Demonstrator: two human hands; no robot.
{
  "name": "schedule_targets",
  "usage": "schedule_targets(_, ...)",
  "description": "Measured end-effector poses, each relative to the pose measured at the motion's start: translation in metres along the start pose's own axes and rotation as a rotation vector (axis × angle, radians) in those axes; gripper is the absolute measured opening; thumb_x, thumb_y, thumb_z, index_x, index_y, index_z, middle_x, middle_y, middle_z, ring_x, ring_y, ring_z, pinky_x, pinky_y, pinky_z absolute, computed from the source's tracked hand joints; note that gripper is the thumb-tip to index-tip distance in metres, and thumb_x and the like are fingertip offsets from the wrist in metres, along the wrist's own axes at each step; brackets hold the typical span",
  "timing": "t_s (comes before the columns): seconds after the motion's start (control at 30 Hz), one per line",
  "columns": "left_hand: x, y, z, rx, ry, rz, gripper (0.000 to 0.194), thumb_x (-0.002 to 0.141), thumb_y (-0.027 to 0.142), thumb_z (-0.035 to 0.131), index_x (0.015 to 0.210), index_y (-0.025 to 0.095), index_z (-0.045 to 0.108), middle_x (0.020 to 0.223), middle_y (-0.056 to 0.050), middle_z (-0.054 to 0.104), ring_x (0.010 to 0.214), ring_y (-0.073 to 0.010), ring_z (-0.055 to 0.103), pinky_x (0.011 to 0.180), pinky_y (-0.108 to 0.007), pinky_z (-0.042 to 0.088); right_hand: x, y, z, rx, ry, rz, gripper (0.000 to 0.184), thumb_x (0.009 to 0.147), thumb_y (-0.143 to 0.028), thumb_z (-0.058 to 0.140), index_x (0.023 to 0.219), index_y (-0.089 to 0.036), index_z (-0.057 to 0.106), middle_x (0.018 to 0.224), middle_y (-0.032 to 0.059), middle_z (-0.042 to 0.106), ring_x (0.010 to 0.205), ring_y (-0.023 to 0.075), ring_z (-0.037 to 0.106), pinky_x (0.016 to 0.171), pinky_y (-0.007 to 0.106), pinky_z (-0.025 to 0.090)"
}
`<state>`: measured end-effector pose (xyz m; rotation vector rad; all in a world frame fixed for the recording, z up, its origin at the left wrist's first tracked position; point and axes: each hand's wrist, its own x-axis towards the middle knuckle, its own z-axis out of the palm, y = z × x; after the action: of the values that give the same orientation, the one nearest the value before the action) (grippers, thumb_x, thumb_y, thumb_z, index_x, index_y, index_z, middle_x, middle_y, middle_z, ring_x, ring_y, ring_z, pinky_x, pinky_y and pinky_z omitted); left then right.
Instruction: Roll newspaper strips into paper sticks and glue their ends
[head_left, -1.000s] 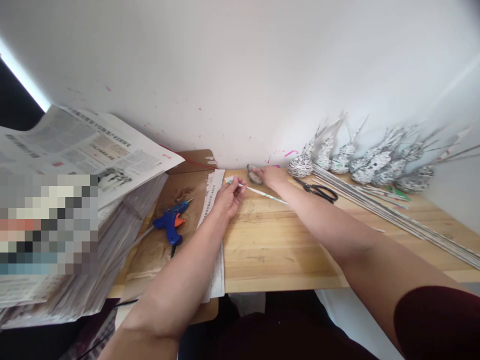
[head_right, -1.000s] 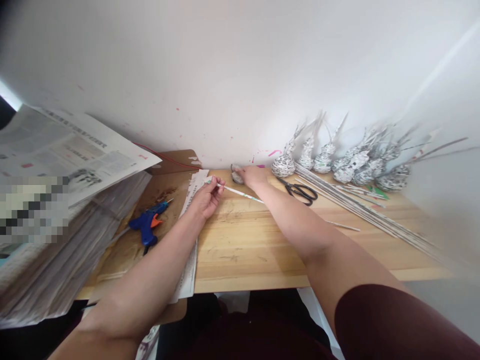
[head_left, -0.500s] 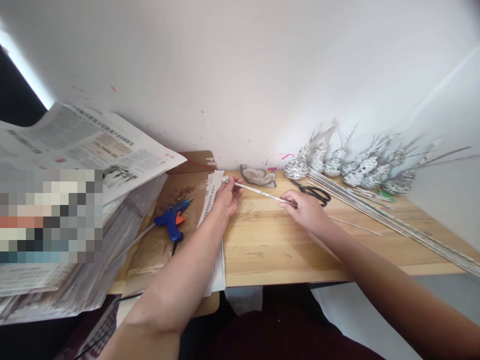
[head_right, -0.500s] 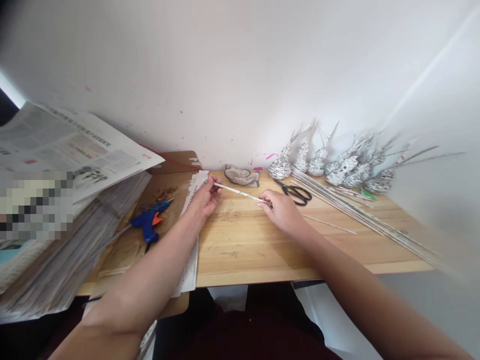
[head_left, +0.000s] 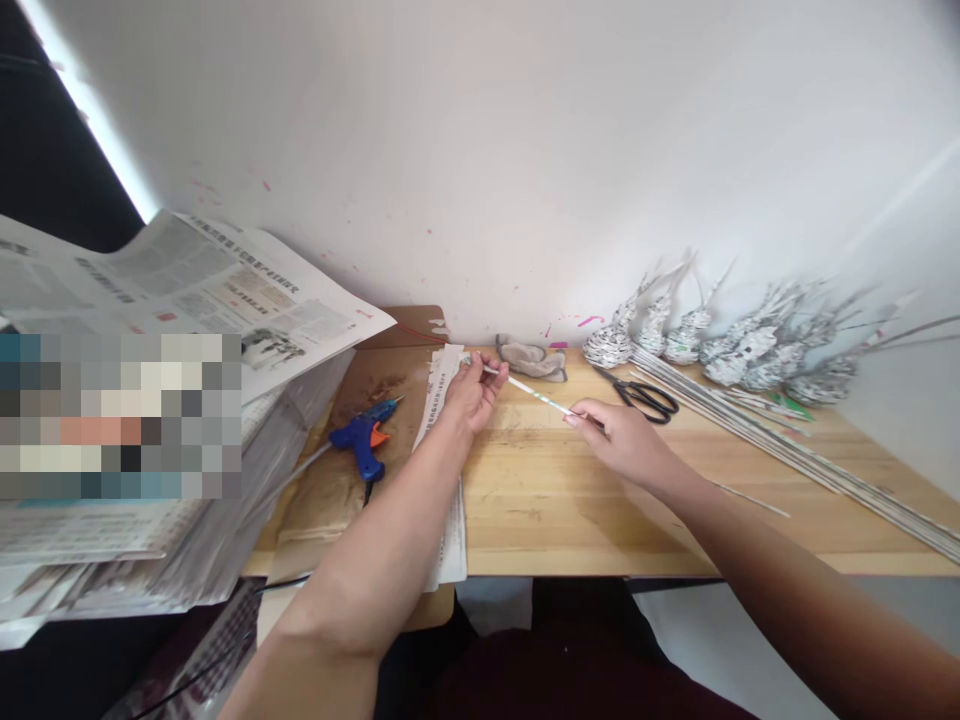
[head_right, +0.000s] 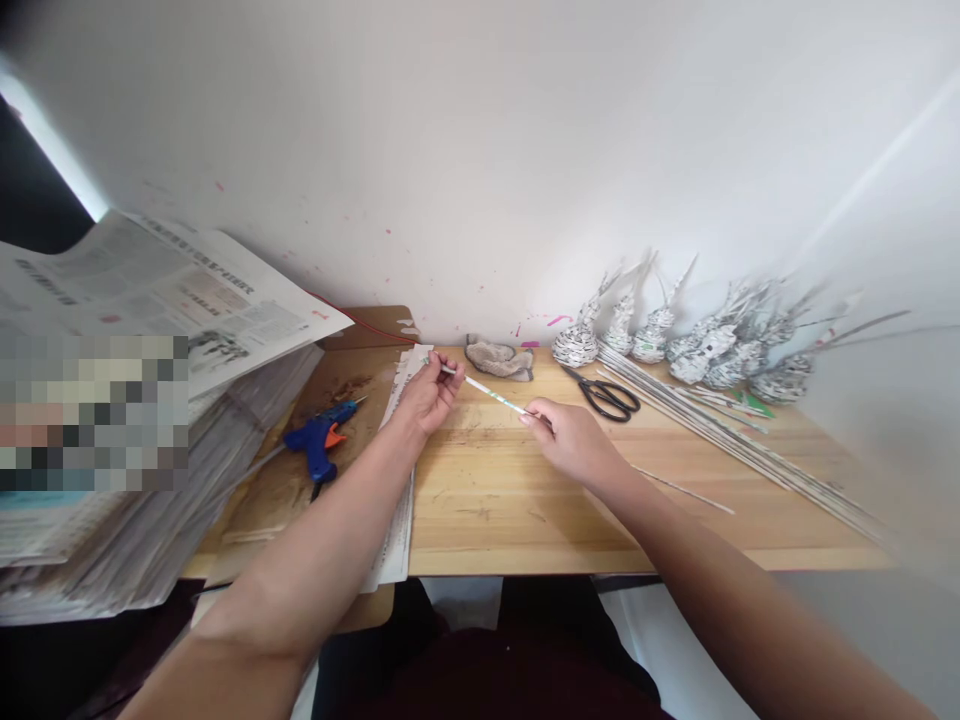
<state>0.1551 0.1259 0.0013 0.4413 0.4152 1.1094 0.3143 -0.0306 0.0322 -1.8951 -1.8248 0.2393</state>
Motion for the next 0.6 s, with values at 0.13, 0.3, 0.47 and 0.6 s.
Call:
schedule_targets(0.13, -0.002, 0.000, 0.001, 0.008, -0.072, 0.000, 0.017, 0.087, 0.018, 0.051, 0.073, 0.011, 0.058, 0.070, -0.001, 0.058, 0.071, -0.0074, 0.061, 0.082, -0.026, 0.053, -0.001, 0.004, 0.000, 0.074, -0.036, 0.064, 0.033, 0.087, -0.044, 0.041, 0.083, -0.019, 0.063, 0.056, -0.0023, 0.051, 0.051, 0.0112, 0.046, 0.050, 0.023, 0.030)
schedule_targets(0.3, -0.003, 0.000, 0.001, 0.087, -0.064, -0.028, 0.021, 0.087, 0.027, 0.051, 0.074, 0.012, 0.058, 0.072, -0.003, 0.061, 0.073, -0.0099, 0.064, 0.072, -0.021, 0.055, 0.002, 0.016, -0.007, 0.349, -0.307, 0.217, 0.042, 0.088, -0.048, 0.036, 0.087, -0.017, 0.064, 0.056, -0.0032, 0.046, 0.044, 0.0085, 0.044, 0.044, 0.020, 0.036)
schedule_targets(0.47, -0.006, -0.002, 0.000, 0.168, -0.054, -0.066, 0.021, 0.084, 0.033, 0.055, 0.081, 0.013, 0.059, 0.086, -0.007, 0.066, 0.080, -0.0139, 0.066, 0.065, -0.021, 0.054, 0.017, 0.012, -0.006, 0.262, -0.209, 0.171, 0.034, 0.085, -0.045, 0.044, 0.093, -0.018, 0.063, 0.064, -0.0002, 0.058, 0.049, 0.0097, 0.052, 0.049, 0.021, 0.040)
schedule_targets(0.6, -0.013, -0.008, 0.000, 0.254, -0.169, -0.141, 0.021, 0.081, 0.036, 0.059, 0.086, 0.015, 0.061, 0.097, -0.007, 0.066, 0.083, -0.0129, 0.064, 0.062, -0.019, 0.052, 0.043, -0.014, 0.008, 0.180, -0.106, 0.054, 0.032, 0.080, -0.045, 0.054, 0.098, -0.020, 0.064, 0.080, 0.0029, 0.067, 0.063, 0.0128, 0.059, 0.058, 0.024, 0.044)
